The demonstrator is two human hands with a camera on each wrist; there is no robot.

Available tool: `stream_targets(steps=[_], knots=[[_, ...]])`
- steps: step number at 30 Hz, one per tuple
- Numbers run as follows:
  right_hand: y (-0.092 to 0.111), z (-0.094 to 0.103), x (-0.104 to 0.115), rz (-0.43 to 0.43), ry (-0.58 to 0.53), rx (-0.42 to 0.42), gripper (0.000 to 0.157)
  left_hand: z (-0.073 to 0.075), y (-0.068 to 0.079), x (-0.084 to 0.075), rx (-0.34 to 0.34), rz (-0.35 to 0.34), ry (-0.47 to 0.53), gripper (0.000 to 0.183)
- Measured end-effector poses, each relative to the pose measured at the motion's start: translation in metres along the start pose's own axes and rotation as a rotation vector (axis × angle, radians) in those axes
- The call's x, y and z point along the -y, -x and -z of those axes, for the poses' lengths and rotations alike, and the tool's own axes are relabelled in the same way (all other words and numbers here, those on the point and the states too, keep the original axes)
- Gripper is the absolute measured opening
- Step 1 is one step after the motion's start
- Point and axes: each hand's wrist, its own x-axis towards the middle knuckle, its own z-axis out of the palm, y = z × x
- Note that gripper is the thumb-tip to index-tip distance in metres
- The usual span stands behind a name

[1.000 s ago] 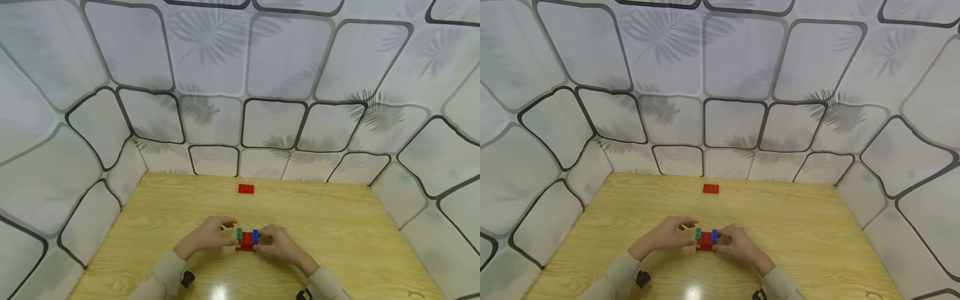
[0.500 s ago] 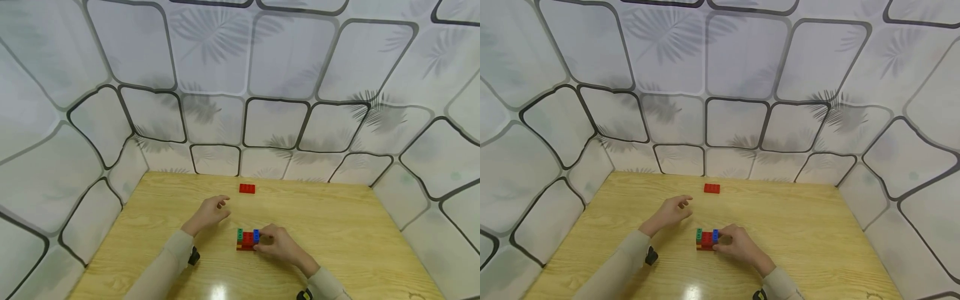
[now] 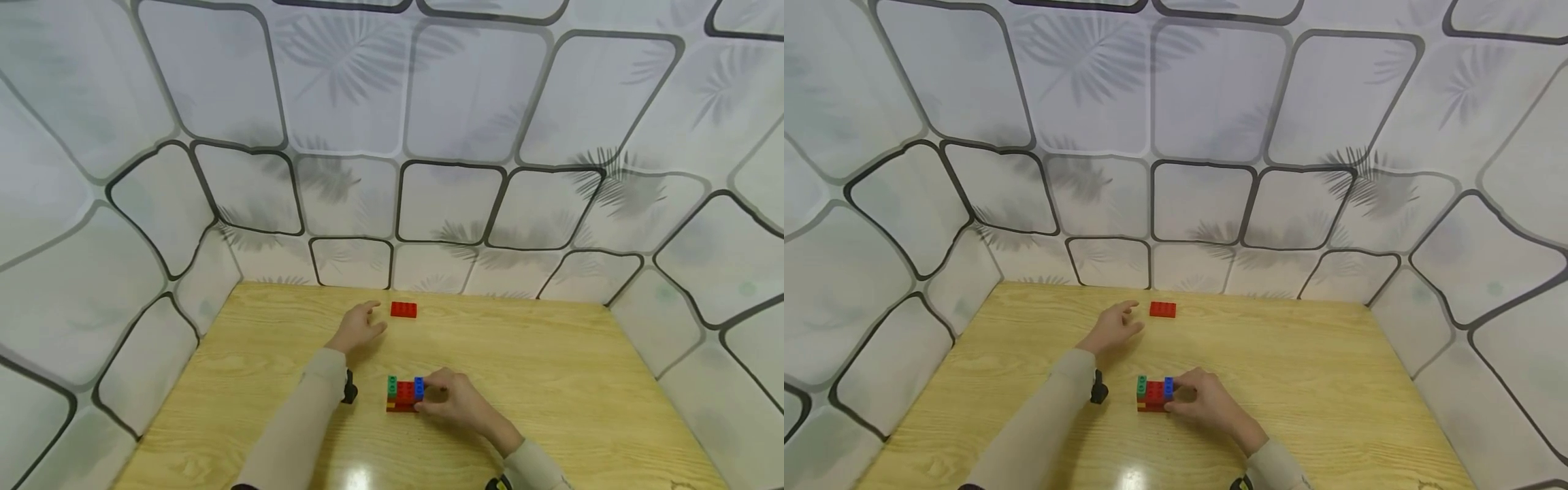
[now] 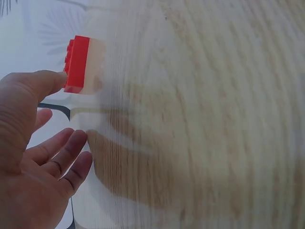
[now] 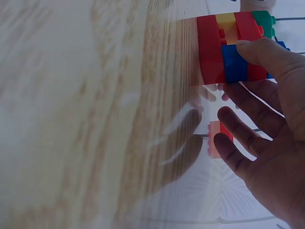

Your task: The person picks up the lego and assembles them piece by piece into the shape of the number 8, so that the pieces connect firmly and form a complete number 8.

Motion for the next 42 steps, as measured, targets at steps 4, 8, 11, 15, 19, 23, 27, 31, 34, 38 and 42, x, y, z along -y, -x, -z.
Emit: stream_targets(steps=[4, 8, 11, 15, 19, 23, 27, 31, 34, 38, 42], knots=[[0.000, 0.000, -0.001, 0.008, -0.006, 0.000, 0.026, -0.003, -0.007, -0.001, 0.016, -0.010, -0.020, 0.061], [0.000, 0.001, 0.000, -0.004, -0.003, 0.006, 0.028, -0.008, -0.013, 0.004, 0.027, -0.050, -0.053, 0.060], [-0.001, 0.000, 0.000, -0.010, 0.000, 0.006, 0.030, -0.008, -0.015, 0.002, 0.041, -0.056, -0.070, 0.059], [-0.001, 0.000, 0.001, -0.002, 0.005, -0.003, 0.030, -0.009, -0.014, -0.007, 0.066, -0.011, -0.086, 0.055], [-0.001, 0.000, 0.000, 0.003, 0.008, -0.008, 0.031, -0.013, -0.019, -0.007, 0.068, 0.024, -0.129, 0.057], [-0.001, -0.001, 0.000, -0.010, -0.002, 0.000, 0.030, -0.016, -0.021, -0.010, 0.077, 0.050, -0.200, 0.066], [-0.001, -0.001, -0.002, -0.015, -0.014, 0.007, 0.029, -0.017, -0.022, -0.016, 0.098, 0.050, -0.251, 0.067], [-0.001, -0.001, -0.002, -0.010, -0.025, 0.011, 0.028, -0.017, -0.022, -0.020, 0.065, 0.058, -0.255, 0.058], [-0.002, -0.001, -0.003, -0.006, -0.014, 0.004, 0.029, -0.018, -0.024, -0.021, 0.027, 0.072, -0.251, 0.054], [-0.002, 0.000, -0.003, -0.004, -0.005, 0.003, 0.029, -0.022, -0.027, -0.021, -0.012, 0.080, -0.271, 0.061], [-0.001, 0.000, -0.002, -0.014, -0.008, 0.009, 0.028, -0.030, -0.030, -0.020, -0.041, 0.078, -0.293, 0.059]])
